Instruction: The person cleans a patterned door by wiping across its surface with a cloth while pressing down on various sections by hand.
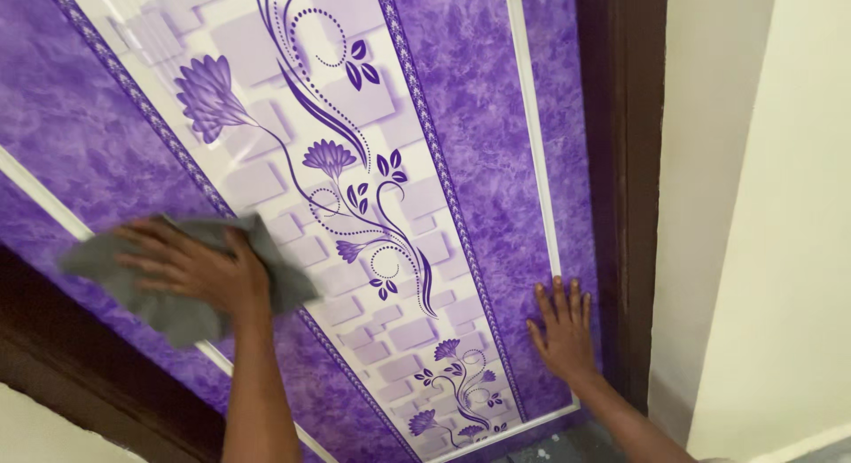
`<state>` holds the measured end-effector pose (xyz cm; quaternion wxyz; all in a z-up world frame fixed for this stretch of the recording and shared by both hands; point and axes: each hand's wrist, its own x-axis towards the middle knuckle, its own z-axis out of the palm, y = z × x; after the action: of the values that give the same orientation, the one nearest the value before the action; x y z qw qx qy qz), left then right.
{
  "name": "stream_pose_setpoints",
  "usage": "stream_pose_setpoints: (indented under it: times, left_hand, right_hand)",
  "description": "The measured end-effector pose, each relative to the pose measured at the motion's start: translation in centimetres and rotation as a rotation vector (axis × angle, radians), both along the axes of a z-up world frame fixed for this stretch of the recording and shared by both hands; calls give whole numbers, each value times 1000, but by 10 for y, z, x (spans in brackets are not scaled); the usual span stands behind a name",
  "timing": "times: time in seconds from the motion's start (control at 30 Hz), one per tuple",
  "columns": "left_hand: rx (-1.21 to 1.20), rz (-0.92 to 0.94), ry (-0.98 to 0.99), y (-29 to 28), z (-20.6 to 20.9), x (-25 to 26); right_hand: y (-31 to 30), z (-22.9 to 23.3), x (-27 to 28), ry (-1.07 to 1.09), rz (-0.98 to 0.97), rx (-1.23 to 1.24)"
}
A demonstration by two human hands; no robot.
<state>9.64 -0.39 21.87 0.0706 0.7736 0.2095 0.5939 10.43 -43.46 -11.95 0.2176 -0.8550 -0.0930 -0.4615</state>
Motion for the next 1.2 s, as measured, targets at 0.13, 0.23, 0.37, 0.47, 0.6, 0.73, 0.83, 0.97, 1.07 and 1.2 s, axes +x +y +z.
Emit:
stream_pose_setpoints:
  times: [0.13,0.23,0.37,0.47,0.6,0.73,0.83,0.97,1.07,1.2]
  left_hand:
    - [-29,118,68,-93,120,9]
    - [102,-9,200,-181,123,8]
    - [606,-303,-99,-258,52,26]
    - [783,-507,388,-297,-43,39]
    - [1154,-814,295,-300,-123,45]
    - [1106,-1005,618,-264,-89,47]
    - [1135,-825,325,-216,-15,44]
    - [639,-611,80,-113,96,36]
    - [236,-654,-148,-30,130,18]
    - [10,8,-102,19,77,-4]
  right_hand:
    - [4,-30,21,-9,12,34]
    - [0,-53,38,-52,20,30]
    - [-2,-72,52,-128,21,16]
    - [2,-70,47,-129,16,13]
    - [-3,-53,31,-106,45,24]
    - [-7,-49,17,-75,52,0]
    - [-7,-51,17,-24,38,-32]
    - [4,-39,11,-39,76,38]
    - [13,-2,5,-139,75,2]
    - [14,56,-7,741,-213,-305]
